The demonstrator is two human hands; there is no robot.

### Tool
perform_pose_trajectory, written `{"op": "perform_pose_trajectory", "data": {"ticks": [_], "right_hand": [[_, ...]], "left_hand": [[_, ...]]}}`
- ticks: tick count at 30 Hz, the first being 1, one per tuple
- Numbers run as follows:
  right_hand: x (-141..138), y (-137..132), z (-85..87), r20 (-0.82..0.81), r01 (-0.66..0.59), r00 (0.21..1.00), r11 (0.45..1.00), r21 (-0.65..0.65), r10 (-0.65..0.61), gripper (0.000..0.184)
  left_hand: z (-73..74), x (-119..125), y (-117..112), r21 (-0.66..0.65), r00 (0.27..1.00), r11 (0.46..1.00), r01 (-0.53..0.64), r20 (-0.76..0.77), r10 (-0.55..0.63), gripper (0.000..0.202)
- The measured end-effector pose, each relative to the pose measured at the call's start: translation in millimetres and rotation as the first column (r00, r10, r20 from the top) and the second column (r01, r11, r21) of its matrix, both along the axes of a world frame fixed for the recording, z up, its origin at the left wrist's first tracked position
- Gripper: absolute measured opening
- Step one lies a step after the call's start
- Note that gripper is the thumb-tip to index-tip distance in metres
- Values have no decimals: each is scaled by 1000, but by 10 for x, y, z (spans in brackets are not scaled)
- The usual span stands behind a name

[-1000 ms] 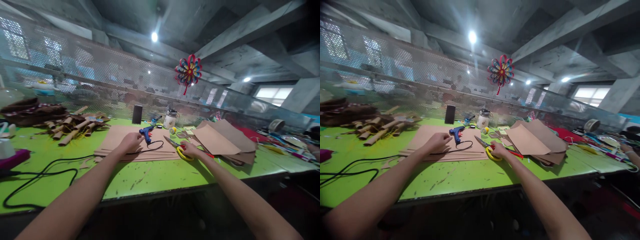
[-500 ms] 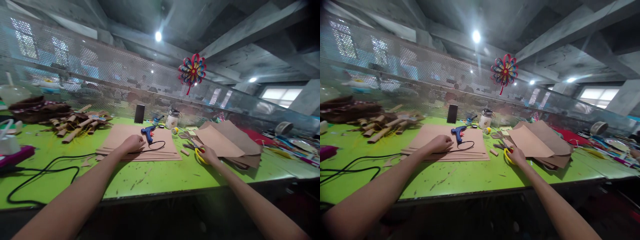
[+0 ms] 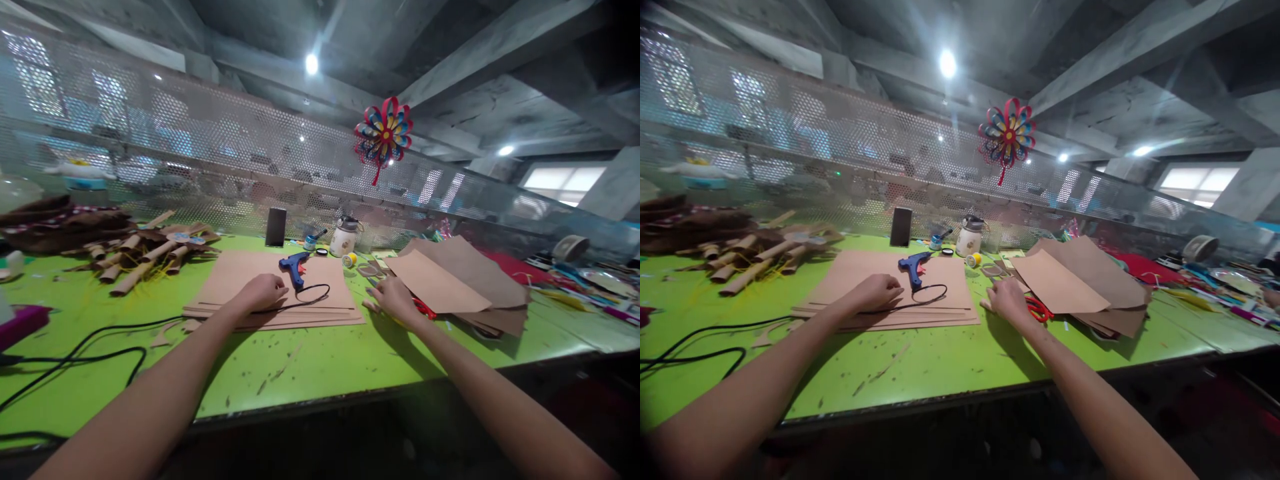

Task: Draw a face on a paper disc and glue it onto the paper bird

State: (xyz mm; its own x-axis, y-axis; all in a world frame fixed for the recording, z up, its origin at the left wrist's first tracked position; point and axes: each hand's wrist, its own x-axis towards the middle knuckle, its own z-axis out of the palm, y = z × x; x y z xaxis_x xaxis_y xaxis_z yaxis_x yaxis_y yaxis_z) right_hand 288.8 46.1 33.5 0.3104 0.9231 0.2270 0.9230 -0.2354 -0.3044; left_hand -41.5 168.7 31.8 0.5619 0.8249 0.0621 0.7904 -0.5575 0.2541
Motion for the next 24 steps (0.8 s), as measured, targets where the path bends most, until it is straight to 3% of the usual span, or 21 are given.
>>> {"op": "perform_pose_trajectory", "data": {"ticks": [6,13,19,24], "right_hand": [[-374,507,-5,-107,35,992,973,-226,-60,32],[-228,569,95,-369,18,923,967,-253,-114,31],[-3,449,363,-691,-53,717,980,-192,-96,33],[33,328,387,-855,-103,518,989,-102,-34,33]], "left_hand": [[19,3,-8,2,1000,1000,-7,16,7,28],[22,8,-17,-9,999,1000,-5,33,5,29],[28,7,-17,-8,1000,1000,2,13,-2,29],[32,-1,-19,-17,1000,1000,0,4,1,29]]}}
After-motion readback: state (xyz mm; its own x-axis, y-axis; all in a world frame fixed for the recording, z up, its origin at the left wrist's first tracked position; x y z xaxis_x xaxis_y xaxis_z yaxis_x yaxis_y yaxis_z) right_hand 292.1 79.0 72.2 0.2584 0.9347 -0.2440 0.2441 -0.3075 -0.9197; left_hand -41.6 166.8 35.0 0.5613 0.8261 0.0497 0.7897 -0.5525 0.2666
